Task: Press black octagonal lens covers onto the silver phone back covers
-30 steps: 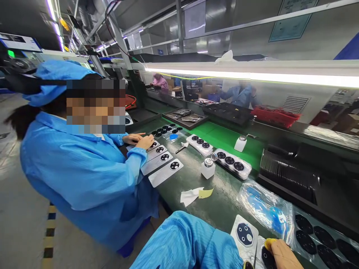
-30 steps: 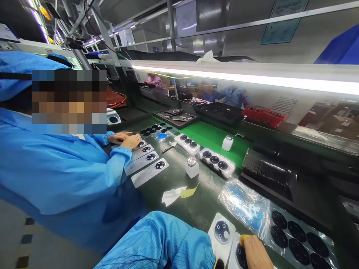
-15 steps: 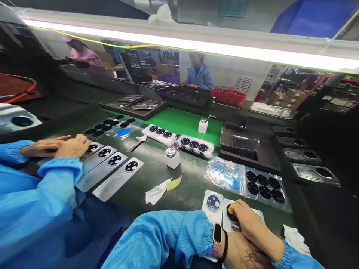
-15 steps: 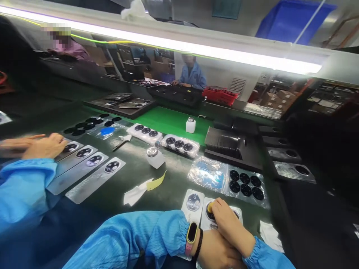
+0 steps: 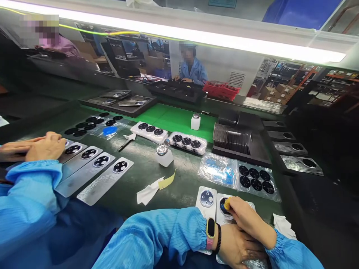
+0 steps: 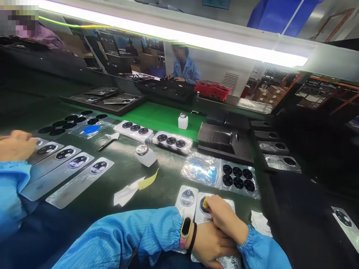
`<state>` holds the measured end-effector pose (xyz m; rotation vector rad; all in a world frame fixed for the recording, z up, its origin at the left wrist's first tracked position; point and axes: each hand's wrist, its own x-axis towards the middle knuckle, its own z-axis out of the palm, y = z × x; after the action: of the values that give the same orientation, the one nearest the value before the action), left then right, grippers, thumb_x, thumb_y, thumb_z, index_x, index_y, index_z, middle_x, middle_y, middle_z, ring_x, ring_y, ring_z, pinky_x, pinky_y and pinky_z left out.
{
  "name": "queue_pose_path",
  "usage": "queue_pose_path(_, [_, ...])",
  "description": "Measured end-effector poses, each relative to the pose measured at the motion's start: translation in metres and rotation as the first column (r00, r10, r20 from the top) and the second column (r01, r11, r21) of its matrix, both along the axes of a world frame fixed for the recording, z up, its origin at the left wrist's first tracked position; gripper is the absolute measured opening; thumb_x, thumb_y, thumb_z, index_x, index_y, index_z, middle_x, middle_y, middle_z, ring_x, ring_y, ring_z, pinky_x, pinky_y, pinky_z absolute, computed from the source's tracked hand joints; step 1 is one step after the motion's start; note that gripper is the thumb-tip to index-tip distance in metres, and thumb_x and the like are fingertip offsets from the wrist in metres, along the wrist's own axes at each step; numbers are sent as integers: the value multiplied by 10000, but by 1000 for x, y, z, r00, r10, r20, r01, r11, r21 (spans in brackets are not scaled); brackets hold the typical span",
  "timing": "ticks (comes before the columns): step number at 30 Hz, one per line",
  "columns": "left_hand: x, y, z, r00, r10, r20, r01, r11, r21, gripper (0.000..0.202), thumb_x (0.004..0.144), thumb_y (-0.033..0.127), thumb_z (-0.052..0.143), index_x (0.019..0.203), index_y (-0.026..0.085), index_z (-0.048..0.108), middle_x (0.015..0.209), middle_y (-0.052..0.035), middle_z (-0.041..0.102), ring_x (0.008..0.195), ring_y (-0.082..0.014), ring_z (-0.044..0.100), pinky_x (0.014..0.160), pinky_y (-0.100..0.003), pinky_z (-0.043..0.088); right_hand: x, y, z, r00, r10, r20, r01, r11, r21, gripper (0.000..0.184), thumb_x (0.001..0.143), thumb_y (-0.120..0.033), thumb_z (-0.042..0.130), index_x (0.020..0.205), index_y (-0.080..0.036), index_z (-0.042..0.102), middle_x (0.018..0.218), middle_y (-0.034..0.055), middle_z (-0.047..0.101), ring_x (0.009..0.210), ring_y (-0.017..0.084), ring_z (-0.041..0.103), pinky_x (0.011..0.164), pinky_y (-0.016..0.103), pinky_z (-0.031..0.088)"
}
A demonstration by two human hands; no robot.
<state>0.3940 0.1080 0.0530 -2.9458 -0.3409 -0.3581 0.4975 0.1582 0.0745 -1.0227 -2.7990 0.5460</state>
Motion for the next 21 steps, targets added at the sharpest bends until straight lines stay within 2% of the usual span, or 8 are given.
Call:
queue_pose_path(3, [1, 1, 1, 1000, -18, -15, 18, 1000, -6, 545, 867, 564, 474, 1256, 204, 600, 1304, 39, 599, 1292, -129, 465, 1082, -189, 358, 3, -2, 10, 999, 23, 41, -18, 993, -119, 216, 738, -24, 418, 666, -227, 400, 675, -11, 521, 627, 154, 476, 610, 250, 405])
queue_pose_path(7, [1, -1, -5, 1000, 6, 20, -5, 1000, -28, 584, 860, 575, 486, 1278, 178, 575, 1314, 24, 589, 1269, -134, 490, 1078, -237, 380, 5, 1, 26, 996, 49, 79, -24, 958, -286, 219, 667, -19, 454, 644, -223, 378, 661, -31, 497, 616, 134, 452, 599, 229, 379])
queue_pose_path(11, [2, -3, -13, 997, 36, 68, -33, 999, -33, 541, 841, 557, 513, 1245, 209, 605, 1267, 42, 623, 1219, -138, 540, 1036, -246, 425, 9, 7, 41, 994, 58, 90, -22, 934, -356, 240, 618, -5, 461, 624, -219, 352, 648, -40, 475, 610, 124, 430, 589, 221, 360])
queue_pose_path(14, [3, -3, -17, 993, 28, 114, -24, 999, -32, 504, 825, 504, 538, 1223, 206, 623, 1261, 24, 631, 1231, -164, 537, 1036, -271, 425, 18, 11, 48, 998, 35, 49, -12, 914, -406, 224, 622, -20, 469, 620, -218, 364, 629, -45, 481, 595, 122, 436, 580, 221, 366])
queue_pose_path(16, [3, -3, -17, 993, 28, 117, -23, 999, -39, 477, 843, 483, 506, 1217, 213, 625, 1284, 11, 615, 1226, -179, 543, 1056, -295, 404, 24, 15, 47, 1000, -16, -14, 8, 898, -440, 184, 643, -52, 479, 625, -219, 405, 616, -43, 504, 586, 126, 463, 581, 229, 387])
queue_pose_path(18, [3, -2, -18, 995, 17, 98, -12, 999, -48, 472, 875, 477, 440, 1225, 213, 614, 1310, 5, 592, 1209, -182, 557, 1068, -318, 387, 29, 21, 43, 985, -121, -121, 54, 888, -456, 116, 677, -114, 505, 656, -221, 466, 638, -30, 553, 601, 139, 514, 599, 247, 427])
queue_pose_path(21, [5, 0, -19, 997, -7, 74, 11, 999, -52, 509, 904, 482, 358, 1252, 186, 581, 1325, -11, 578, 1199, -176, 562, 1068, -342, 387, 26, 36, 33, 897, -337, -285, 180, 869, -462, 53, 704, -237, 566, 730, -223, 523, 707, 0, 625, 653, 170, 595, 643, 286, 491])
